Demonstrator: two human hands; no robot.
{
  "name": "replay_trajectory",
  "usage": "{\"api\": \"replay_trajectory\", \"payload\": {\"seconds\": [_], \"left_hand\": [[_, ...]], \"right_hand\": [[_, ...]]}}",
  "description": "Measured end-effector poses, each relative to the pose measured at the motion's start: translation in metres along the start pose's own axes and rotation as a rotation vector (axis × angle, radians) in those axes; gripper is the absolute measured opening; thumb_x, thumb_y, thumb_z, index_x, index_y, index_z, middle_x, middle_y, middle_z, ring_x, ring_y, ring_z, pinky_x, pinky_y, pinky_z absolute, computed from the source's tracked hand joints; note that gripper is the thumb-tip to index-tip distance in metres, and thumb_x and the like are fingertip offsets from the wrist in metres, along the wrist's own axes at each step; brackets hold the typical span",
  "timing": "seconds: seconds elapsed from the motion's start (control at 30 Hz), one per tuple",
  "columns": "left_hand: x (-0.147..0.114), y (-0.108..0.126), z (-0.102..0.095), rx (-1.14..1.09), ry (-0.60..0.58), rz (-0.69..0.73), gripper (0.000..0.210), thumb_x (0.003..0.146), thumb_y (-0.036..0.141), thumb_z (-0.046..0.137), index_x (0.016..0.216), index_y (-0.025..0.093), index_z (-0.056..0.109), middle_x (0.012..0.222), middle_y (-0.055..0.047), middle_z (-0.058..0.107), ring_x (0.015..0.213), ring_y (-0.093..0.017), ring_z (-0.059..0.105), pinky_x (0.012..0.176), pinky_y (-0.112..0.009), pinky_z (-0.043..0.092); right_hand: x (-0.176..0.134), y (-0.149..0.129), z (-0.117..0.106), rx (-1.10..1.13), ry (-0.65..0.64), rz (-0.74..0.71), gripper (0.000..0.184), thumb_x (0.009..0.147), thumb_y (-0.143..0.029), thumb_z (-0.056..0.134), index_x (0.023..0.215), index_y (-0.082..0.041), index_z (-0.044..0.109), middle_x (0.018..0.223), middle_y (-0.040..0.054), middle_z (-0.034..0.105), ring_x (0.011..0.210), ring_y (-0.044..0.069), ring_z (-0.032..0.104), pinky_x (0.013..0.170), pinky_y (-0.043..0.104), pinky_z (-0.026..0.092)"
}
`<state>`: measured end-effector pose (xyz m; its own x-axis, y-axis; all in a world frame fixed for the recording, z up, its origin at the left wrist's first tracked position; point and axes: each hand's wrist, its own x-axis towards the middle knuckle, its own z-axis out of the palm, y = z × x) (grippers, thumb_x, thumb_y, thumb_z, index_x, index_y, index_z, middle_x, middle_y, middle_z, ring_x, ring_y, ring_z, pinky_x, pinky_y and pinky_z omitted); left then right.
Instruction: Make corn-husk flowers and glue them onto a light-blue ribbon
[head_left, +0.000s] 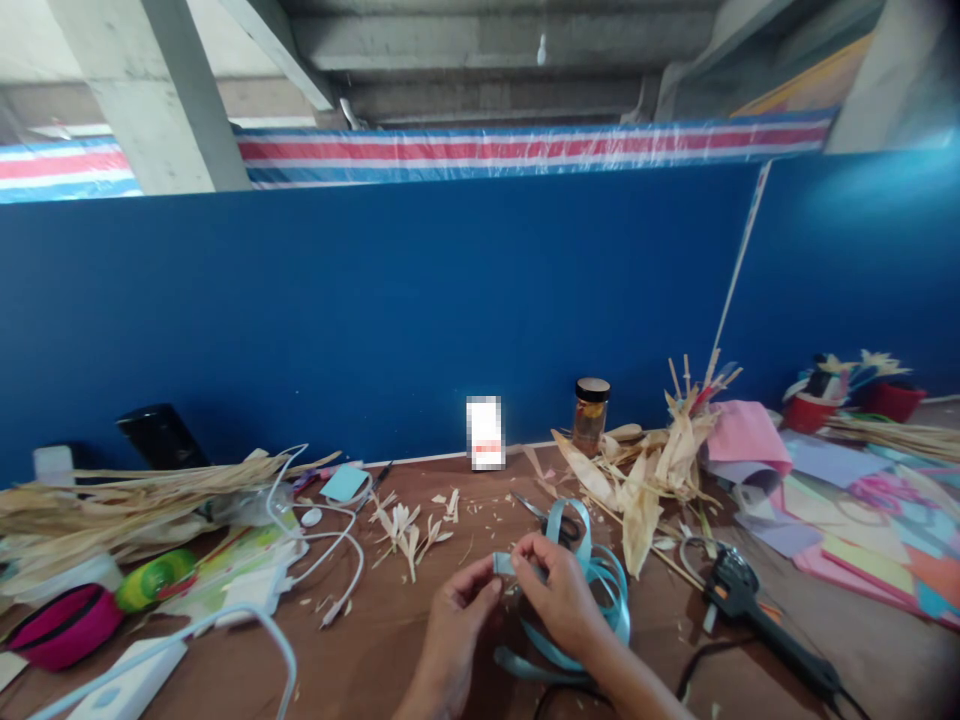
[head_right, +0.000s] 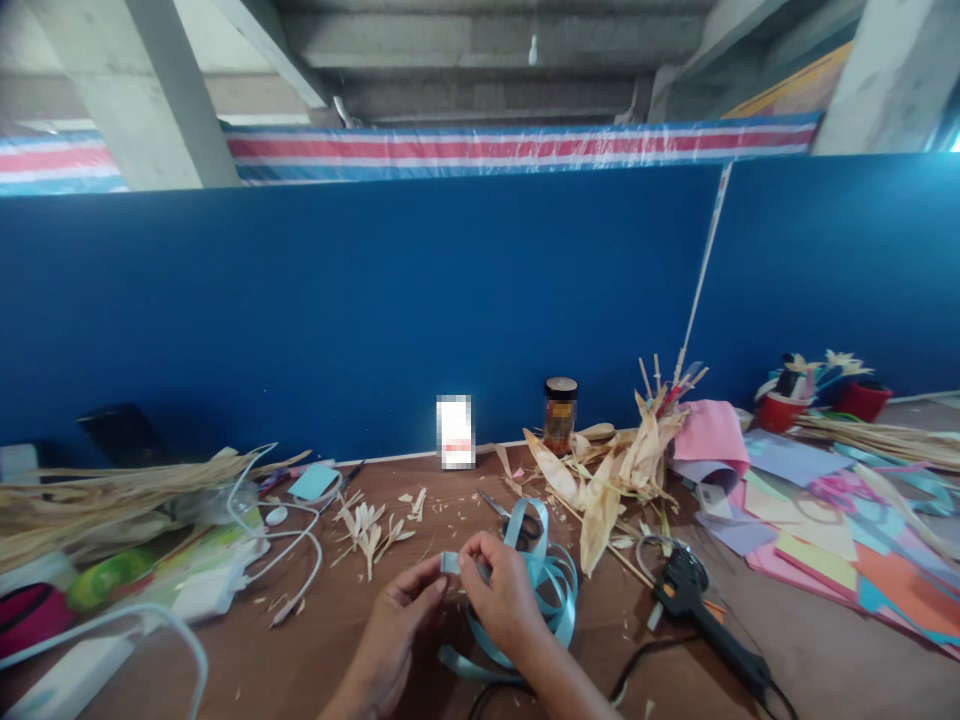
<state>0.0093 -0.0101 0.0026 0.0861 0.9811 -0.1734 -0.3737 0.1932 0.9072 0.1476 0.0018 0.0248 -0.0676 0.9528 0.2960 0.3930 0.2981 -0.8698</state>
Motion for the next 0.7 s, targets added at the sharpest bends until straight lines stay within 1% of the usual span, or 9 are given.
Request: {"api": "replay_trajectory", "payload": {"seconds": [0.07,0.23,0.37,0.5,0.7], "left_hand": [[0.0002,0.0,-0.0002,0.016,0.01,0.006,0.039,0.06,0.03,0.073,0.096,0.017,0.068,0.083,-0.007,0.069,0.06,-0.013,0.058,0.055,-0.021,0.042],[0.001,0.0002,0.0001,-0.014,-0.004,-0.005,0.036,0.06,0.028,0.073,0.095,0.018,0.069,0.074,-0.004,0.069,0.054,-0.01,0.055,0.052,-0.019,0.041],[0.0009,0.0008,0.0008,-0.018,0.012,-0.013,0.035,0.059,0.026,0.074,0.093,0.019,0.07,0.074,-0.003,0.069,0.052,-0.008,0.053,0.051,-0.018,0.04],[-0.0004,0.0017,0.0016,-0.014,-0.009,-0.01,0.035,0.061,0.027,0.073,0.095,0.017,0.069,0.072,-0.003,0.068,0.052,-0.008,0.052,0.051,-0.018,0.04],[-0.0007,0.0023,0.0014,-0.005,-0.006,-0.014,0.035,0.062,0.027,0.072,0.095,0.018,0.069,0.071,-0.002,0.067,0.054,-0.008,0.053,0.051,-0.017,0.04]], "right_hand": [[0.0,0.0002,0.0,0.003,0.0,-0.003,0.019,0.081,-0.028,0.045,0.07,-0.016,0.055,0.06,-0.002,0.052,0.057,0.012,0.045,0.053,0.021,0.034],[0.0,-0.0007,-0.0001,-0.003,0.0,0.005,0.019,0.081,-0.028,0.046,0.069,-0.017,0.054,0.059,-0.0024,0.051,0.057,0.012,0.045,0.053,0.021,0.034],[0.0,-0.0021,-0.0004,-0.004,-0.007,0.011,0.019,0.081,-0.028,0.045,0.069,-0.016,0.054,0.06,-0.0023,0.051,0.058,0.012,0.046,0.054,0.021,0.034],[0.0001,-0.0018,-0.0002,-0.007,-0.014,0.013,0.019,0.081,-0.028,0.045,0.07,-0.016,0.054,0.06,-0.0026,0.05,0.058,0.012,0.045,0.055,0.021,0.034],[-0.0001,-0.0006,0.0005,0.008,-0.01,0.005,0.017,0.081,-0.026,0.045,0.07,-0.016,0.053,0.061,-0.0027,0.05,0.059,0.012,0.046,0.056,0.021,0.034]]}}
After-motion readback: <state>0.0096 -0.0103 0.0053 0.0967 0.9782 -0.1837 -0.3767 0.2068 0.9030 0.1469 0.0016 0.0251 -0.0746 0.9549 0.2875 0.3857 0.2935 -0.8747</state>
